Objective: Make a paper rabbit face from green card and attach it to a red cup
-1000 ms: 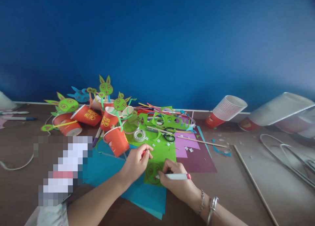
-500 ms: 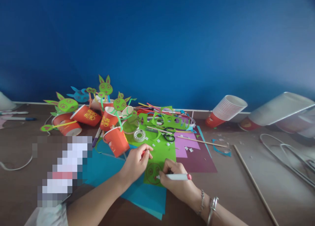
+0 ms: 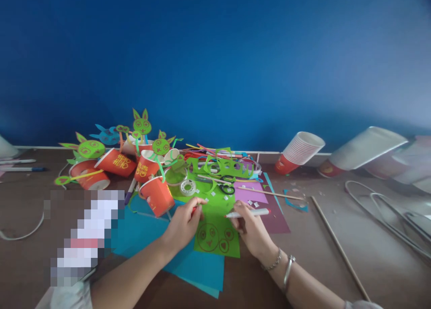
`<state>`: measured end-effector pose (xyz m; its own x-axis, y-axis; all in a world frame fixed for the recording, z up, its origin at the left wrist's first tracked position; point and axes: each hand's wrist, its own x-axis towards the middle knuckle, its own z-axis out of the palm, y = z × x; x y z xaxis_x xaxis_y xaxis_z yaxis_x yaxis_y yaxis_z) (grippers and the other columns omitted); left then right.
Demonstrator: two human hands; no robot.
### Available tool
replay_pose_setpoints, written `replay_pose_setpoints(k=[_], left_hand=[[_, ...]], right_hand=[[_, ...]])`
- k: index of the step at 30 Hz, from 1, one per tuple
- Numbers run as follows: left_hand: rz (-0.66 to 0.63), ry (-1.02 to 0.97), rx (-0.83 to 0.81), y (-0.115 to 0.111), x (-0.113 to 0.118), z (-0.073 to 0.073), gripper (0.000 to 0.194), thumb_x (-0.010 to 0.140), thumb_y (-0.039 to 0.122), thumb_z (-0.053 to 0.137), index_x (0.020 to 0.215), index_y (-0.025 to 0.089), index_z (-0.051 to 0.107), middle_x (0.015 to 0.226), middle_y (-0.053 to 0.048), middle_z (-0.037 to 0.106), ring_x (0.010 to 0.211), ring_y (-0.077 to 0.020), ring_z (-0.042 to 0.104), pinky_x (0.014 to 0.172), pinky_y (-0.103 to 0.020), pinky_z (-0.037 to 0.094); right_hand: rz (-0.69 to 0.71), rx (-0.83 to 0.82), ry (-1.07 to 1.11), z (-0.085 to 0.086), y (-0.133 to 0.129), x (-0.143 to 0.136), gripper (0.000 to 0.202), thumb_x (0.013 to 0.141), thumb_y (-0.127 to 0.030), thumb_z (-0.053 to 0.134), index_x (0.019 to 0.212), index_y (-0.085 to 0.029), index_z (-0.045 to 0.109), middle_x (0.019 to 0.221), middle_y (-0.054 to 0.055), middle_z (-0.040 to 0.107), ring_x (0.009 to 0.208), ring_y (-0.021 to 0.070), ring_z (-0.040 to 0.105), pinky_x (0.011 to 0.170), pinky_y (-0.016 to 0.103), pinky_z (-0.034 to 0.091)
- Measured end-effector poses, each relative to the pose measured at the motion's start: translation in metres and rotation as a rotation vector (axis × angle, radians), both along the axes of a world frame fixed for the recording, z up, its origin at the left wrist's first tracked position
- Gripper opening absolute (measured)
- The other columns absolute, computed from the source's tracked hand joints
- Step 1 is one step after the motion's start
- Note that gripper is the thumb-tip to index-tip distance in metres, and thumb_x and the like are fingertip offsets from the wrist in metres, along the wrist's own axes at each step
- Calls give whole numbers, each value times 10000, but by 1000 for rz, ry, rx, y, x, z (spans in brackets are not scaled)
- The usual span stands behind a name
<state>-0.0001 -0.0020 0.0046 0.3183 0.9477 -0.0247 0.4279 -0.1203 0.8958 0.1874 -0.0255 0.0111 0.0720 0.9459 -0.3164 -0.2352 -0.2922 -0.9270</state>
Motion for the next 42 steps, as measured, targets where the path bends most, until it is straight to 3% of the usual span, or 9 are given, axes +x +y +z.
replay_pose_setpoints(k=[5,12,16,20,23,27,33,42], left_hand=[[-10,-18,66,-4,-1,1,309,936,356,342,1136,187,506,632,34,482,564,-142,464,539,-244,323],[12,-120,40,-11,0,5,343,947,385,292,1144,189,492,600,51,376,529,-133,379,518,-247,294],[10,-158,44,-9,-1,2,352,944,349,260,1153,183,490,658,28,439,576,-142,416,555,-252,339],[16,-96,33,-4,0,0,324,923,338,300,1105,181,517,692,13,539,554,-141,446,543,-254,340],[31,-69,20,-2,1,-1,307,904,329,313,1035,180,547,664,9,584,516,-140,462,504,-248,319],[33,-68,11,-2,1,-2,295,894,321,310,1000,182,548,650,3,615,509,-151,494,495,-250,330],[9,-41,74,-1,2,-4,299,903,290,306,1056,186,541,757,-25,681,671,-187,593,614,-273,393],[17,-31,81,-1,3,-3,301,897,275,305,1055,182,543,745,-25,683,674,-198,604,589,-278,386]], right_hand=[[-22,-4,95,-4,3,3,350,739,-397,601,561,-212,364,402,-85,383,403,67,296,409,218,174],[5,25,192,-4,6,5,314,669,-328,685,603,-204,404,457,-90,400,428,60,319,426,202,184],[11,44,111,-6,4,2,280,659,-332,687,630,-202,440,491,-78,444,445,64,361,433,191,228],[61,140,-185,-9,-3,-6,301,751,-409,598,603,-205,433,445,-75,416,406,71,343,402,200,227],[120,262,-393,-12,-4,-9,239,714,-292,611,591,-211,423,455,-79,404,413,75,341,397,200,250],[172,275,-581,-16,1,-10,228,690,-221,575,544,-214,401,447,-78,377,413,80,356,390,197,268],[224,271,-614,-21,6,-11,215,696,-242,563,556,-219,401,432,-71,426,381,83,375,367,197,265],[217,262,-577,-19,4,-13,224,670,-220,592,536,-222,413,412,-65,461,386,92,396,373,200,258]])
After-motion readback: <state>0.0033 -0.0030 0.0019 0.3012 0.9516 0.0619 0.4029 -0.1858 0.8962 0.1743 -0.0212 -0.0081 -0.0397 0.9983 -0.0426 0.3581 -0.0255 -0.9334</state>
